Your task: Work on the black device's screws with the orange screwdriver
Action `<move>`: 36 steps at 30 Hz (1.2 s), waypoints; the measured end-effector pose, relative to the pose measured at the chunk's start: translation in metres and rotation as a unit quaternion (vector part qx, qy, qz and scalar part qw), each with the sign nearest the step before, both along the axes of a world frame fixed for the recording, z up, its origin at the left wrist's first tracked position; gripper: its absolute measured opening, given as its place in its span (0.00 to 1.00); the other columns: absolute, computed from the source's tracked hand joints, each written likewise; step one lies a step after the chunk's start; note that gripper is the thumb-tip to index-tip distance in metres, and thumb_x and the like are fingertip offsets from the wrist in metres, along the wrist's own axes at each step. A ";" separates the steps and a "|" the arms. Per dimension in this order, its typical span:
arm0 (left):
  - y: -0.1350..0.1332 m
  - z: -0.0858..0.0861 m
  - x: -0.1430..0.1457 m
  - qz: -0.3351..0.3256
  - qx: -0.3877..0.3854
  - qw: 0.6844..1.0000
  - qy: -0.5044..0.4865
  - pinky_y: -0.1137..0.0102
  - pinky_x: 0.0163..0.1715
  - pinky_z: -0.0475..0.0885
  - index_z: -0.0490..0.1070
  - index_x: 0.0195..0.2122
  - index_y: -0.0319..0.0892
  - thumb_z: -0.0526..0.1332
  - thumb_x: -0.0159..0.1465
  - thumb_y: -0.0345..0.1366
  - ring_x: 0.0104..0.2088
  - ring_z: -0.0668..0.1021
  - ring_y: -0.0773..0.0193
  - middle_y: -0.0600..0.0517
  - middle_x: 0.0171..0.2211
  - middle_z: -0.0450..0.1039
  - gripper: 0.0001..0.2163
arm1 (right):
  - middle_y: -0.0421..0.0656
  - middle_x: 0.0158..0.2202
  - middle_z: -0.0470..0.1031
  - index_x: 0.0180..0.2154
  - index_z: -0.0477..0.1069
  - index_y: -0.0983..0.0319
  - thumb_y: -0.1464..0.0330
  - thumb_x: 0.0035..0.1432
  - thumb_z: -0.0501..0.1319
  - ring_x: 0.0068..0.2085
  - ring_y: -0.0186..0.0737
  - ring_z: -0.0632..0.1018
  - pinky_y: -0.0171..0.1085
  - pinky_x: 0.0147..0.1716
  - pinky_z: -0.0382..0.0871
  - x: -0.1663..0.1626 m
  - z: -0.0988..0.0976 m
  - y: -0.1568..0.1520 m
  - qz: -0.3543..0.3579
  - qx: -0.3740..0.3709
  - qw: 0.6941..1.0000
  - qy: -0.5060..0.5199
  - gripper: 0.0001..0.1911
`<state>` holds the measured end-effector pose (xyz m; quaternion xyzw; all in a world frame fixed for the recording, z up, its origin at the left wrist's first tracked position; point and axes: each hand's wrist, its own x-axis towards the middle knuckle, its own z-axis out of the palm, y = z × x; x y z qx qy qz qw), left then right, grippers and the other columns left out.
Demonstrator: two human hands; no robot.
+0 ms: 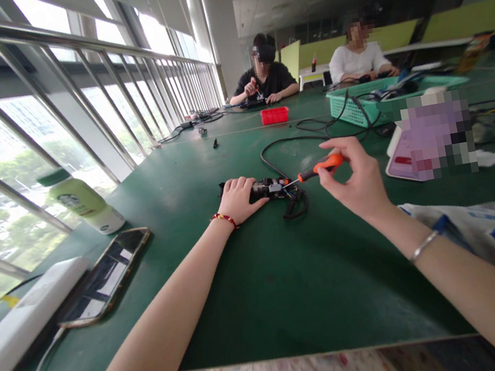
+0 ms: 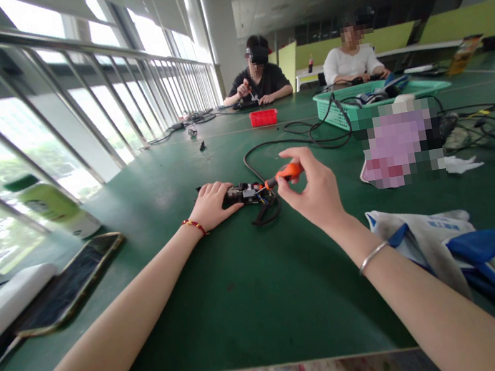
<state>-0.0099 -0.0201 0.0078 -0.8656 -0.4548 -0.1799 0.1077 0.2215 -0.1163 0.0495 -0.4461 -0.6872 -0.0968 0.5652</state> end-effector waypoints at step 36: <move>-0.011 -0.003 0.015 0.027 -0.002 0.999 -0.020 0.56 0.52 0.57 0.65 0.50 0.42 0.55 0.59 0.53 0.46 0.68 0.50 0.44 0.44 0.68 0.24 | 0.38 0.21 0.68 0.33 0.69 0.58 0.64 0.51 0.59 0.26 0.39 0.73 0.38 0.30 0.66 -0.002 0.004 -0.004 -0.052 -0.014 0.998 -0.019 0.06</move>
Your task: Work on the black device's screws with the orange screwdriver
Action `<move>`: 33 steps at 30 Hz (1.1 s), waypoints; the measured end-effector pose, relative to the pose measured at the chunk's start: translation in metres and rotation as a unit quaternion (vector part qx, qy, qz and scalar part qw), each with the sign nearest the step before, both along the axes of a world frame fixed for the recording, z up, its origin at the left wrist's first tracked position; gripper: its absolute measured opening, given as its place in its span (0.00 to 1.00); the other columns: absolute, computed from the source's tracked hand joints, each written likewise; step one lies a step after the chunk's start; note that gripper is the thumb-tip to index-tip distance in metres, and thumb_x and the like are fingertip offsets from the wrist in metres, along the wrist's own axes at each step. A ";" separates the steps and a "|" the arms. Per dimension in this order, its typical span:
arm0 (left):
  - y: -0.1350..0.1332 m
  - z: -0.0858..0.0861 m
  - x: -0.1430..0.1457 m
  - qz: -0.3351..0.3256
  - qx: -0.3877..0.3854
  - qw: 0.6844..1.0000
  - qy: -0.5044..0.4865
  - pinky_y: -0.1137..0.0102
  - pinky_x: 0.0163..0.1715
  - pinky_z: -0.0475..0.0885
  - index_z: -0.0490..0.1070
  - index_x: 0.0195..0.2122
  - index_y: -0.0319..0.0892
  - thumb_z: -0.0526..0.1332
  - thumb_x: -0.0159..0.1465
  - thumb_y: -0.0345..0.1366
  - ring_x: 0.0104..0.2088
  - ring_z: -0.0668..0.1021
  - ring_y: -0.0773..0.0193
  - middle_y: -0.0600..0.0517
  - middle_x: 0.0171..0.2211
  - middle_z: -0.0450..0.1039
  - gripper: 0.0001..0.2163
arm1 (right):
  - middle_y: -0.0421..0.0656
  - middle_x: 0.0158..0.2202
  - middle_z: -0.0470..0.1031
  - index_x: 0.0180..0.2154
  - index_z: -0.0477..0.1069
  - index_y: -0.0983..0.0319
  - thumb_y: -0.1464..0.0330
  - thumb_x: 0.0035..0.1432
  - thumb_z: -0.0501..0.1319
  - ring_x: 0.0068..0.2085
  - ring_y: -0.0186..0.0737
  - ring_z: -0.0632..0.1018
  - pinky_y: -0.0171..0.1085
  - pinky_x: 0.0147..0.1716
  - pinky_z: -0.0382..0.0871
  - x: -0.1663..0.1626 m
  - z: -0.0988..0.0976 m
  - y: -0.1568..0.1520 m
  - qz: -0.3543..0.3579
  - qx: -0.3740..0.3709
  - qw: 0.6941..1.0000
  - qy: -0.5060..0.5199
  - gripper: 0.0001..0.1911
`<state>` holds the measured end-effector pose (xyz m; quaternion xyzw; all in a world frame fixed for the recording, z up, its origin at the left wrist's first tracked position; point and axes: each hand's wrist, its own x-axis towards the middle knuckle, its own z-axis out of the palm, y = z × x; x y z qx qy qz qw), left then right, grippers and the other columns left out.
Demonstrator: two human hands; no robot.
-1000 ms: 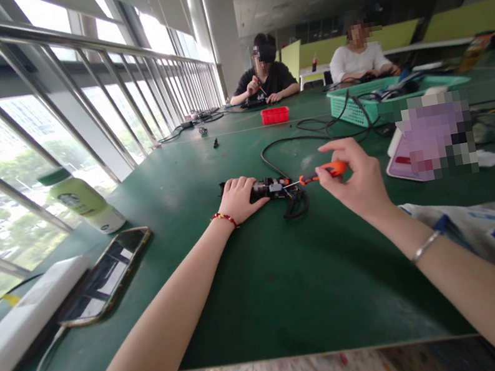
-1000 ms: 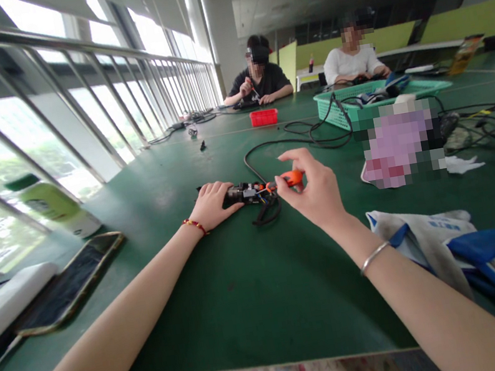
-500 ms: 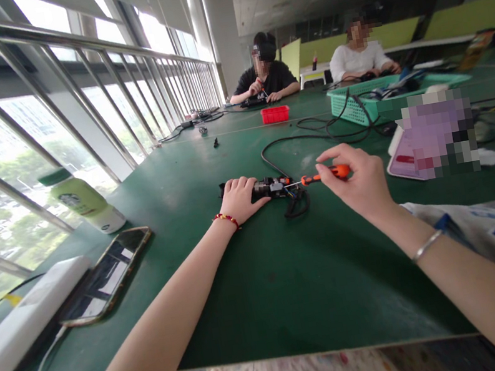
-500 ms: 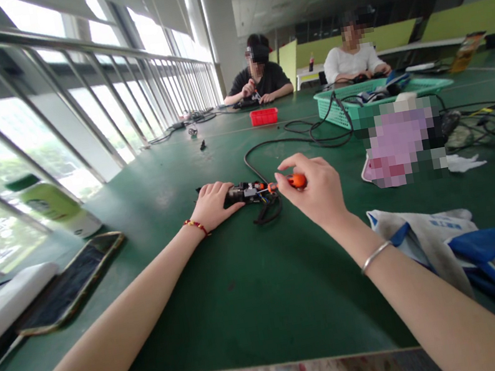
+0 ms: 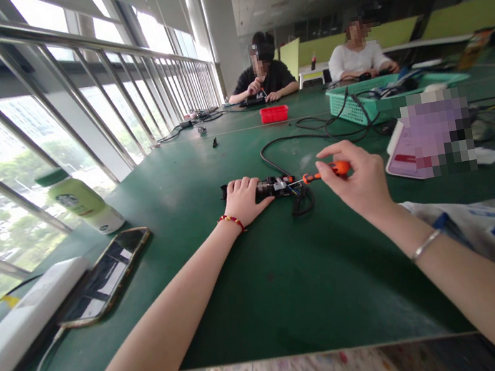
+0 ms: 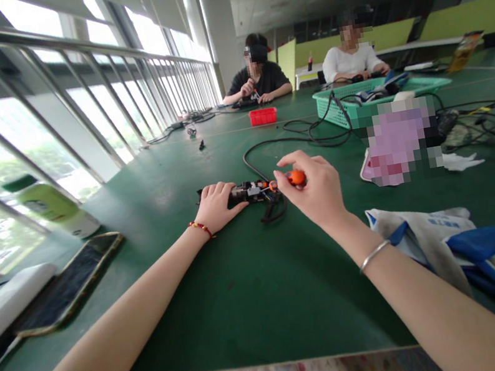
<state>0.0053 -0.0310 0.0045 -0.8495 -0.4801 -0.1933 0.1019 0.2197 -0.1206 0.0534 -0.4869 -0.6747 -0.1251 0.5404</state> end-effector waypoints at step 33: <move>0.003 0.001 -0.002 -0.005 0.000 1.000 0.004 0.58 0.52 0.57 0.67 0.50 0.41 0.56 0.59 0.53 0.45 0.69 0.52 0.46 0.44 0.69 0.24 | 0.39 0.27 0.70 0.40 0.68 0.59 0.67 0.49 0.59 0.29 0.40 0.72 0.39 0.34 0.67 0.000 -0.001 0.000 0.024 0.033 0.999 -0.018 0.14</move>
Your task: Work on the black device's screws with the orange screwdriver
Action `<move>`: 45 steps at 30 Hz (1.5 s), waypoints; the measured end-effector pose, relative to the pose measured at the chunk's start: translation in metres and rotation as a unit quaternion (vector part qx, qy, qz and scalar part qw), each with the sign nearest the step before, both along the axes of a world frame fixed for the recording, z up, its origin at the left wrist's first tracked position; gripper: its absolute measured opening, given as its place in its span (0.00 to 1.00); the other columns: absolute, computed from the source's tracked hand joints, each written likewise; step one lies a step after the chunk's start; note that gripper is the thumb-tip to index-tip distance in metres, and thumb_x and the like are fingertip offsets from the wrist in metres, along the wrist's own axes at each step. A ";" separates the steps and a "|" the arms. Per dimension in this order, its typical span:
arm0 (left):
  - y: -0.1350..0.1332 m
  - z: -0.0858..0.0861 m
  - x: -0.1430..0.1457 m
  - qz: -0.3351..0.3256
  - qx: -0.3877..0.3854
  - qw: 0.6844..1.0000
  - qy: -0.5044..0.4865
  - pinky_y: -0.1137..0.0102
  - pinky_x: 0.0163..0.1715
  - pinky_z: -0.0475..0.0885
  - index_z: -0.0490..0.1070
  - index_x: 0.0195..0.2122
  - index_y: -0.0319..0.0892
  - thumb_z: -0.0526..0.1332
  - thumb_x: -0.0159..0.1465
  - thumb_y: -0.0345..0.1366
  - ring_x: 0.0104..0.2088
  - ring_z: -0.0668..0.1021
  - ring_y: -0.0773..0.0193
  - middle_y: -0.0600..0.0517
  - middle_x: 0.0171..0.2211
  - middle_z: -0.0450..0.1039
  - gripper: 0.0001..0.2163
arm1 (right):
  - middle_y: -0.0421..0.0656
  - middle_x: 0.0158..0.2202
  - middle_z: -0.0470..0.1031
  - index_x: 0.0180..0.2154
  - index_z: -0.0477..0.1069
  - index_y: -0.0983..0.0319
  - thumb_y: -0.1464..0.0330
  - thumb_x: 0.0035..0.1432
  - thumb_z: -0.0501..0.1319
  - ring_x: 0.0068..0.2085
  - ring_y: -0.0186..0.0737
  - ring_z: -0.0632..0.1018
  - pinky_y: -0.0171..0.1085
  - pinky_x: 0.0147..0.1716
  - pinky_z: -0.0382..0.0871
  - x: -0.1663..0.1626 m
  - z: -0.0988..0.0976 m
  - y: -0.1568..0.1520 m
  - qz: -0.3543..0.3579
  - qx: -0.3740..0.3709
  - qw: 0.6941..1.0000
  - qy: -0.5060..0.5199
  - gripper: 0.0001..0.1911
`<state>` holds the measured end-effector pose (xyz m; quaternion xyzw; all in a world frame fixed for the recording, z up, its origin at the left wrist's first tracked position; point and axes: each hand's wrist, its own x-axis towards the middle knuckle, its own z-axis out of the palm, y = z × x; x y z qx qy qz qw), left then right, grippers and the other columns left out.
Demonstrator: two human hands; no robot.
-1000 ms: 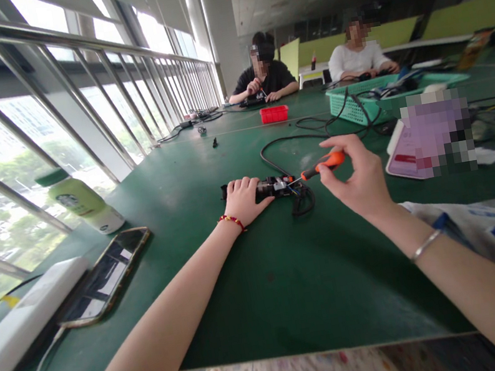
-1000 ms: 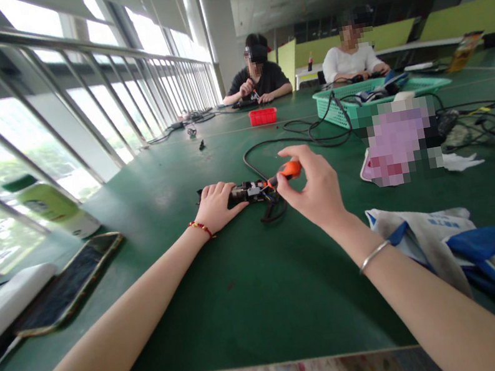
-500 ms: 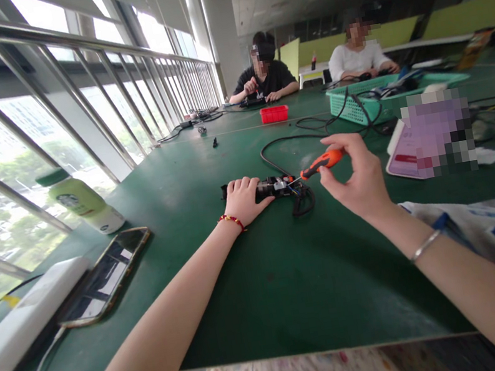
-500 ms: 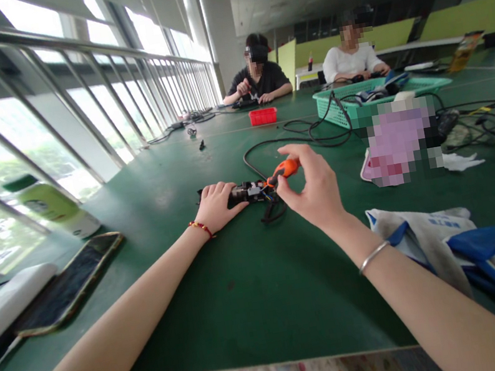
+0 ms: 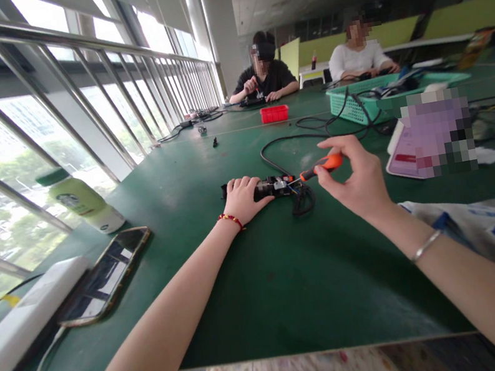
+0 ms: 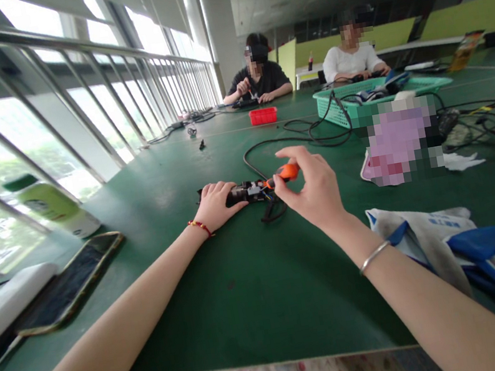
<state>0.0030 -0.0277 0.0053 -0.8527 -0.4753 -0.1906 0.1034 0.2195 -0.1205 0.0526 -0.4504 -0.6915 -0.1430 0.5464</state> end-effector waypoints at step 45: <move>-0.002 0.000 0.001 0.003 0.006 1.000 0.012 0.58 0.51 0.58 0.65 0.50 0.41 0.54 0.60 0.53 0.45 0.69 0.51 0.45 0.44 0.68 0.24 | 0.40 0.23 0.73 0.26 0.71 0.59 0.66 0.53 0.57 0.24 0.39 0.73 0.42 0.32 0.67 0.020 -0.002 0.014 -0.047 -0.055 0.994 0.077 0.07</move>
